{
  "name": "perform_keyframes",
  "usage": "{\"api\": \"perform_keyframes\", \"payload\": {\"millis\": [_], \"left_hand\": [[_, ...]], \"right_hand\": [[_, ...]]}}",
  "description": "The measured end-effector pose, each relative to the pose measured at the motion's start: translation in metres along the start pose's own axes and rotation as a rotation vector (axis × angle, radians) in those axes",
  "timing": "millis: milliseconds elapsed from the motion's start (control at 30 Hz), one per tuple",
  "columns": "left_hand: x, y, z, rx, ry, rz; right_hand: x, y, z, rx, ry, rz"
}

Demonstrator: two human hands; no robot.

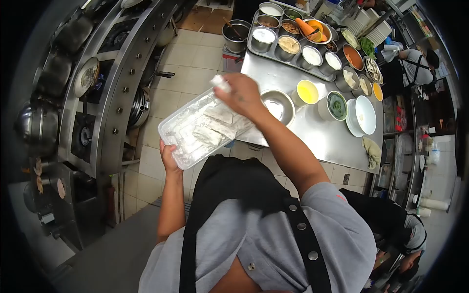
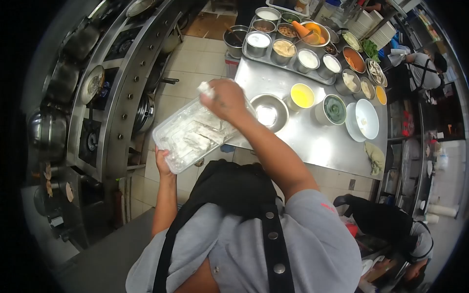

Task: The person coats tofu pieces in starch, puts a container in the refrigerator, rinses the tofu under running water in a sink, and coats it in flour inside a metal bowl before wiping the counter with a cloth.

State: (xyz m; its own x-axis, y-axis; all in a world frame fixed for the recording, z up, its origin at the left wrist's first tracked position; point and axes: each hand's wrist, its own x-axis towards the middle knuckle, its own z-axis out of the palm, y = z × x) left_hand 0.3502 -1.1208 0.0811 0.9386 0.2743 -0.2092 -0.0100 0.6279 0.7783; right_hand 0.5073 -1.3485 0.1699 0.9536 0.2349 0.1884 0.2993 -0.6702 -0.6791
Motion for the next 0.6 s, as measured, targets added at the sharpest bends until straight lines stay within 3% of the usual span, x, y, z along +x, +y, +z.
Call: {"api": "perform_keyframes", "payload": {"millis": [100,167,300,400,500,567,600], "left_hand": [[-0.009,-0.004,-0.003,0.016,0.047,0.014],[-0.011,-0.005,-0.004,0.024,0.070,0.030],[-0.019,-0.005,-0.010,0.044,0.101,0.026],[-0.020,-0.001,-0.007,0.082,0.108,0.024],[-0.018,0.002,-0.006,0.093,0.081,-0.007],[-0.016,0.001,-0.002,0.068,0.063,-0.024],[-0.016,0.001,-0.001,0.057,0.048,-0.022]], "right_hand": [[-0.017,0.023,-0.062,0.078,0.067,0.234],[-0.039,0.078,-0.070,-0.127,0.123,0.305],[-0.070,0.145,-0.053,-0.336,-0.236,0.446],[-0.065,0.107,-0.062,-0.309,-0.048,0.259],[-0.044,0.063,-0.071,-0.032,-0.130,-0.167],[-0.031,0.049,-0.065,-0.140,-0.375,-0.419],[-0.024,0.050,-0.060,-0.168,-0.521,-0.400]]}}
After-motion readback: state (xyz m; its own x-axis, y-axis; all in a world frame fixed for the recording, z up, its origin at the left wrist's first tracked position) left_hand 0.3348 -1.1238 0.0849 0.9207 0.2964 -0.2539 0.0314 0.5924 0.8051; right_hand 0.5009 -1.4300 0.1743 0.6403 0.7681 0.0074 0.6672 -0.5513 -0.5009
